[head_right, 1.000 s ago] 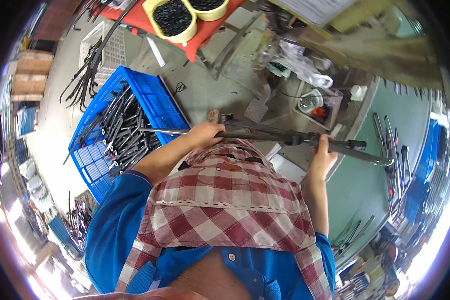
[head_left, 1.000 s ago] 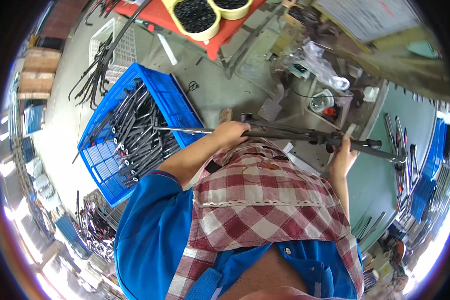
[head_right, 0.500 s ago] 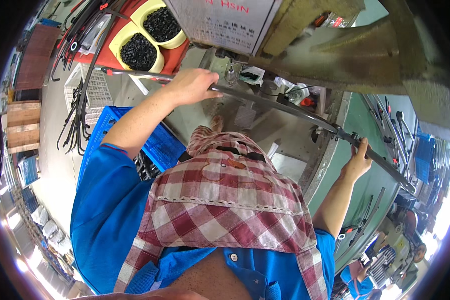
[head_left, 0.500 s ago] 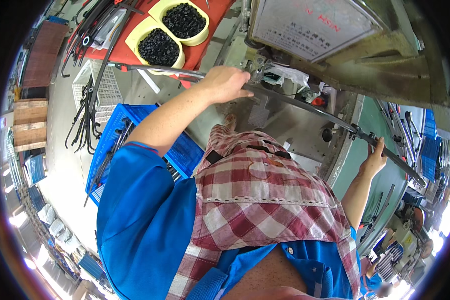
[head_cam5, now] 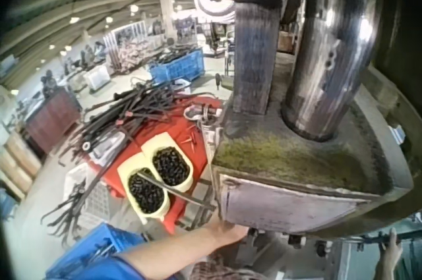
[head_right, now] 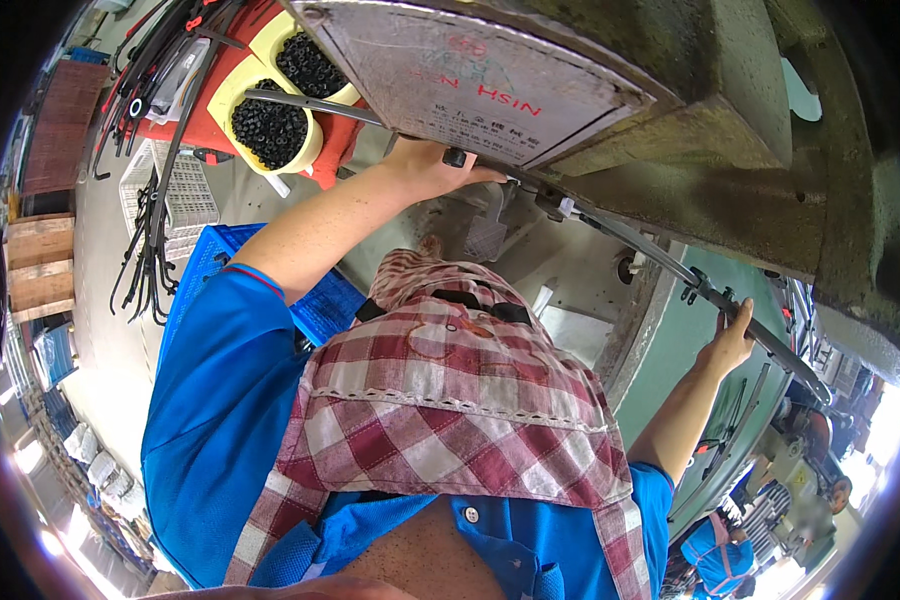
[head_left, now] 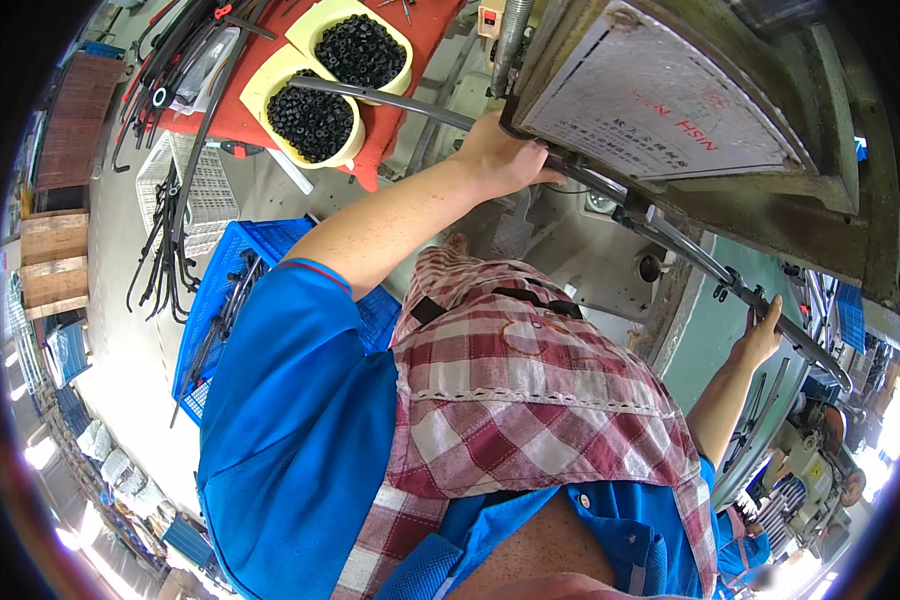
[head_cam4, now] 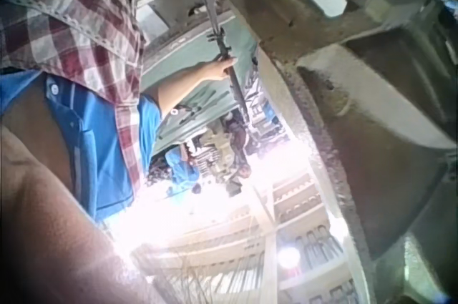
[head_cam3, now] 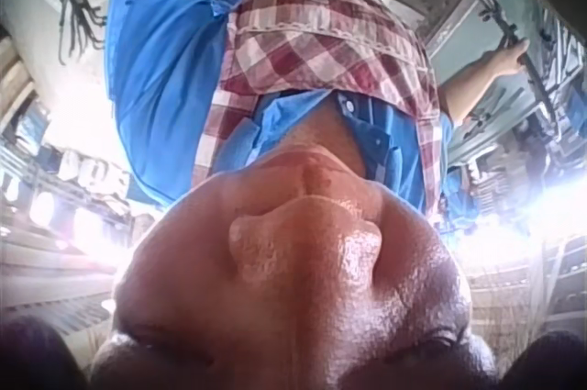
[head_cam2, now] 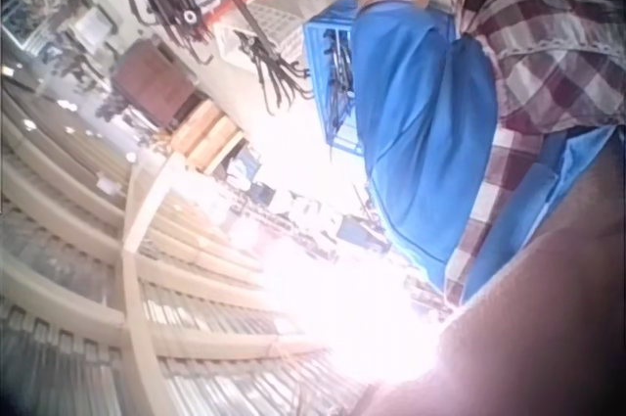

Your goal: The person repeatedly picks curved black hoses from a blue basket, inserts small black plastic fittings into the hose ends, and places the assembled units back into the basket. The process is continuous and repetitive, with the person handling one hose at a time.

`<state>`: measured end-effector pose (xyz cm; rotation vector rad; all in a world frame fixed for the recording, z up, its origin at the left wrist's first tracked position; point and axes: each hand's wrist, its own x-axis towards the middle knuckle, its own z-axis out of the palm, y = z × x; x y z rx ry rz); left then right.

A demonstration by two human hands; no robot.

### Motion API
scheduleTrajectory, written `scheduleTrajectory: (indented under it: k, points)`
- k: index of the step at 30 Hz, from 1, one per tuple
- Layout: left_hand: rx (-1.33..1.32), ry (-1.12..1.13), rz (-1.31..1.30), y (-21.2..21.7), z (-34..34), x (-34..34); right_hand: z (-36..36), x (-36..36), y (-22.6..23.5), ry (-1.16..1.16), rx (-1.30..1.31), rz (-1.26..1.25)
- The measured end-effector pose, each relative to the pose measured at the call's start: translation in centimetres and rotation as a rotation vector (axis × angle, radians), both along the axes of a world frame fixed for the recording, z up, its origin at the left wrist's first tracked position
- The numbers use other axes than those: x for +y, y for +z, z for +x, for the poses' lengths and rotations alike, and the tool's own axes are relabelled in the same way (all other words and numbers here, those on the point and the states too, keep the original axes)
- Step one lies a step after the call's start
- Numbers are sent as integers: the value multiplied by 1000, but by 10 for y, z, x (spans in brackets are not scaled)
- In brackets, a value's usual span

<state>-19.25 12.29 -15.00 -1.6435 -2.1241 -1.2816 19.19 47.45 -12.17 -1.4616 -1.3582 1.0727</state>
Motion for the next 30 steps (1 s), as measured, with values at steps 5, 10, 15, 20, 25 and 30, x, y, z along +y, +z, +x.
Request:
scheduleTrajectory:
  k: [5,10,15,20,25,30]
  points:
    - [78,58,-145,6,9,-10,-3,5,-6,6,-36,-30]
    - [217,130,-400,-37,15,-23,-2,14,-31,55,-165,-29]
    - [161,101,-482,-38,12,-26,3,41,-92,82,-230,-181]
    - [-78,-80,-558,11,-11,-73,20,31,-108,58,-117,-323]
    - [-113,518,-922,-8,-155,-135,24,26,-122,4,6,-393]
    - [-298,687,-1178,-88,-254,-171,13,42,-114,41,173,-400]
